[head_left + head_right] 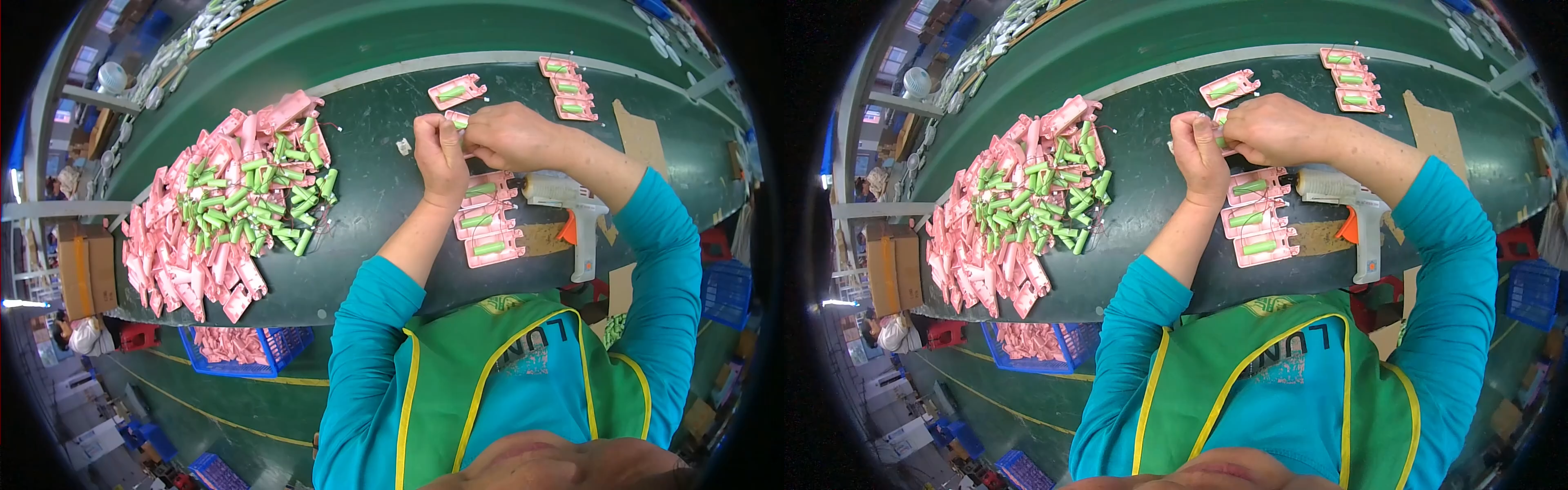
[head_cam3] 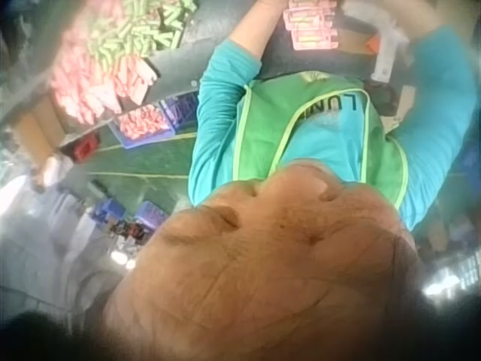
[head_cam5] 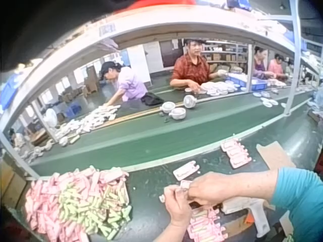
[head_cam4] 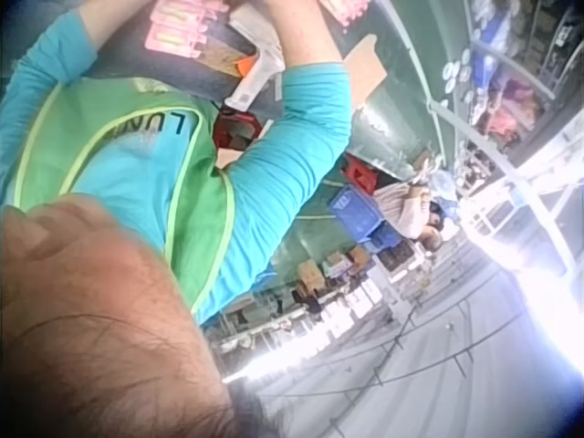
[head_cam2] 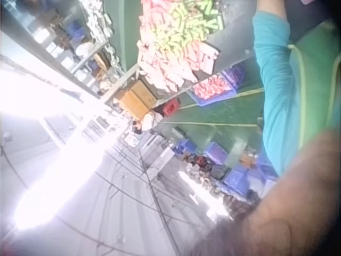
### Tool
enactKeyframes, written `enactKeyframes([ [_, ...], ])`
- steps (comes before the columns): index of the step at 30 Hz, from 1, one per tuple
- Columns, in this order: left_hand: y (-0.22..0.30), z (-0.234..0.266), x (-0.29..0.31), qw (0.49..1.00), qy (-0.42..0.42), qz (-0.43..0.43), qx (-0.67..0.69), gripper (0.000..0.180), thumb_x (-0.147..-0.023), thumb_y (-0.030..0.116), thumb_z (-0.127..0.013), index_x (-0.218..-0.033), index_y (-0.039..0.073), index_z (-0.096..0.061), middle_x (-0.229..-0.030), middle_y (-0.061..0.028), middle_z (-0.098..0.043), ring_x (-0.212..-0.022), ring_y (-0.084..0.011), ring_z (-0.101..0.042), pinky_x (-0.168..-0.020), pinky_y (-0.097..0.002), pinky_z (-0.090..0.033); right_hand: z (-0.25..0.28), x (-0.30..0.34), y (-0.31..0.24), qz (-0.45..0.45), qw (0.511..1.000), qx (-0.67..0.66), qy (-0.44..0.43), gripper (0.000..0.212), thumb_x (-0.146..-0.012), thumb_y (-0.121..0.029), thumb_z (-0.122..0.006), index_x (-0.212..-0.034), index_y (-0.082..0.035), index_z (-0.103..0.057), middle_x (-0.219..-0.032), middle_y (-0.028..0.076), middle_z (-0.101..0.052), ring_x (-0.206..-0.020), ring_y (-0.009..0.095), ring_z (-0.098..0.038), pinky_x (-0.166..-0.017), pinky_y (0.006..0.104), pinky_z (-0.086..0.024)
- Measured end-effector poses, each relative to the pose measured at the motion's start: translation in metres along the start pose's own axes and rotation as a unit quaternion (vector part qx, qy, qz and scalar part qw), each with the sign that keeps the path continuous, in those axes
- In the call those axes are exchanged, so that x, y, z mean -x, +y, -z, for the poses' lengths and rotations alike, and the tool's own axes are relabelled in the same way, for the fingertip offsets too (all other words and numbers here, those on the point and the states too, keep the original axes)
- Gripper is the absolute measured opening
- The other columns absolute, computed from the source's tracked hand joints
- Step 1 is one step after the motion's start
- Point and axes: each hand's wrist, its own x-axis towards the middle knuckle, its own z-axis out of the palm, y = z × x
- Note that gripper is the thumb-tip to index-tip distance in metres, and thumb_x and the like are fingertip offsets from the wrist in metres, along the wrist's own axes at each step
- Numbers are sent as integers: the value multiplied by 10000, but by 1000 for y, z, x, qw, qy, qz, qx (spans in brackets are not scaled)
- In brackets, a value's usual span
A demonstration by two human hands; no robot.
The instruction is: The person assembles components by placing small green components into pink plastic cases, then applying hot glue with a hot glue gun to secure them.
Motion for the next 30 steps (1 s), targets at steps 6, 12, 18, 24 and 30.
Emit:
enactKeyframes([
  [6,-3,-4,-3,997,16,45,57,255,-1050,275,-426,-976,37,-480,-813,-38,-526,-736,-115,-514,-682,-269,-449,-8,7,0,-46,996,-64,53,84,-720,-57,-615,-790,-69,-570,-753,83,-599,-721,310,-611,-644,411,-502],
  [12,-11,-5,-7,994,37,84,60,302,-1055,305,-406,-941,34,-474,-802,-41,-524,-734,-111,-515,-678,-270,-450,-11,6,-4,-63,992,-21,103,111,-712,-51,-630,-800,-75,-567,-757,71,-598,-736,293,-614,-647,409,-508],
  [18,-15,1,-11,984,59,129,104,325,-1058,334,-392,-905,57,-466,-789,-20,-486,-726,-109,-497,-668,-272,-446,-1,7,1,-27,982,72,172,160,-693,-21,-668,-817,-91,-594,-725,59,-575,-689,260,-606,-584,378,-505],
  [24,-13,-1,-10,980,62,147,117,323,-1058,334,-392,-887,68,-460,-779,-13,-470,-726,-100,-488,-668,-266,-438,-4,6,-14,-32,991,45,125,141,-768,-107,-705,-897,-91,-651,-788,58,-617,-764,255,-632,-635,372,-522],
  [30,-13,-1,-10,990,63,110,53,314,-1055,328,-401,-908,57,-463,-782,-24,-499,-722,-102,-497,-661,-272,-440,-19,-1,-21,-85,987,8,137,110,-740,-70,-692,-839,-81,-646,-756,70,-622,-725,257,-630,-614,371,-511],
])
